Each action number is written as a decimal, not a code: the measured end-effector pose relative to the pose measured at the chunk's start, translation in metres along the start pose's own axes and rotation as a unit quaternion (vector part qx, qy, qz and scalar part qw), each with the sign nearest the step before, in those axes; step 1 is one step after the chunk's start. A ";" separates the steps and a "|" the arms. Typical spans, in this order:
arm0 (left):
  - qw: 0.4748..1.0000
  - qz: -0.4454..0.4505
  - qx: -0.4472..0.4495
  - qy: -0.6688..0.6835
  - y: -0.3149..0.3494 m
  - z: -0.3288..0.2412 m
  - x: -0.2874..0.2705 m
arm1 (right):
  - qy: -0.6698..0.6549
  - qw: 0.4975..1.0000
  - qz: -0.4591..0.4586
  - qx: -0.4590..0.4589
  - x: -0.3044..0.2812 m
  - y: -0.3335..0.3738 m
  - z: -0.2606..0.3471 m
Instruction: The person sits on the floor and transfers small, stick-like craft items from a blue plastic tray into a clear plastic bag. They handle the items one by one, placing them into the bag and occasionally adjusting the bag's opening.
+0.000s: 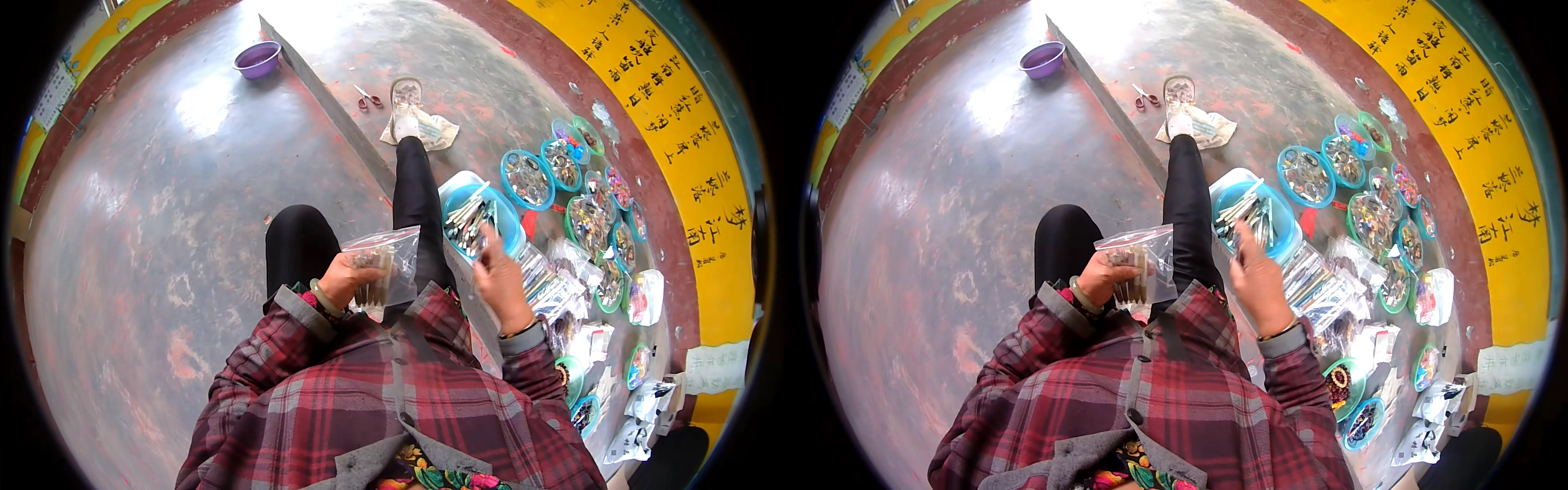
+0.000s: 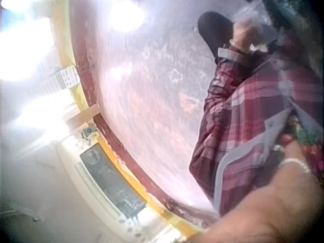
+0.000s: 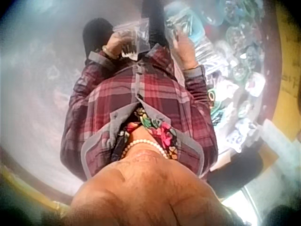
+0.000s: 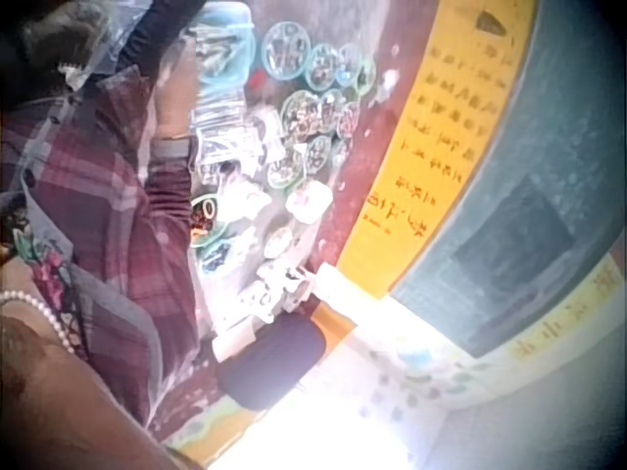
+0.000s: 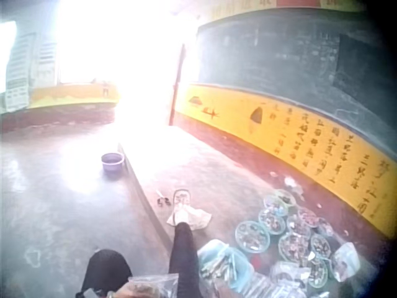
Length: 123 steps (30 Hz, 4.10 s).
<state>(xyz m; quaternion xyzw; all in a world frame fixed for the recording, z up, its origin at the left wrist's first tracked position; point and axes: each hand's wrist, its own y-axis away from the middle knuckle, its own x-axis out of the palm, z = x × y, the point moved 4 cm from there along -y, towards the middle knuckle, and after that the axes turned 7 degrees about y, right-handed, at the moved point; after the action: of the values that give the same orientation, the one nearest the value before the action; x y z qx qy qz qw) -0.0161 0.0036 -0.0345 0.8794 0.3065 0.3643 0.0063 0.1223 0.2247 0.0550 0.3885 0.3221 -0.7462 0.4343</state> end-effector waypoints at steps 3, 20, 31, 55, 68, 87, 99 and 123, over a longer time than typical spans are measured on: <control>0.999 0.030 -0.003 -0.023 0.002 -0.004 0.009 | -0.225 0.972 -0.070 -0.013 -0.030 -0.017 0.016; 0.996 0.055 -0.034 -0.068 0.009 -0.005 0.016 | -0.389 0.916 -0.026 -0.099 -0.004 -0.040 0.081; 0.999 0.048 0.010 0.008 0.005 -0.007 0.016 | -0.240 0.967 0.032 -0.078 0.014 -0.042 0.086; 0.990 0.087 0.016 0.111 0.005 -0.009 0.010 | -0.415 0.899 0.139 0.009 0.045 -0.031 0.076; 0.976 0.159 0.012 0.151 0.006 -0.015 0.019 | -0.554 0.828 0.072 0.047 0.058 -0.024 0.090; 0.985 0.106 -0.006 0.137 0.007 -0.013 0.013 | -0.001 0.989 -0.143 -0.044 0.066 -0.085 -0.072; 0.988 0.085 -0.024 0.130 -0.004 -0.006 0.006 | 0.287 0.956 0.037 -0.042 0.142 -0.114 -0.179; 0.990 0.054 -0.031 0.123 -0.006 -0.001 0.002 | 0.361 0.901 0.102 -0.218 0.155 -0.121 -0.169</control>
<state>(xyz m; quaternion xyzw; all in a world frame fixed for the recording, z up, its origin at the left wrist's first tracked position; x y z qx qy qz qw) -0.0189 0.0093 -0.0337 0.8424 0.2451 0.4793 -0.0237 0.0144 0.3514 -0.1442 0.5574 0.5701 -0.4173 0.4361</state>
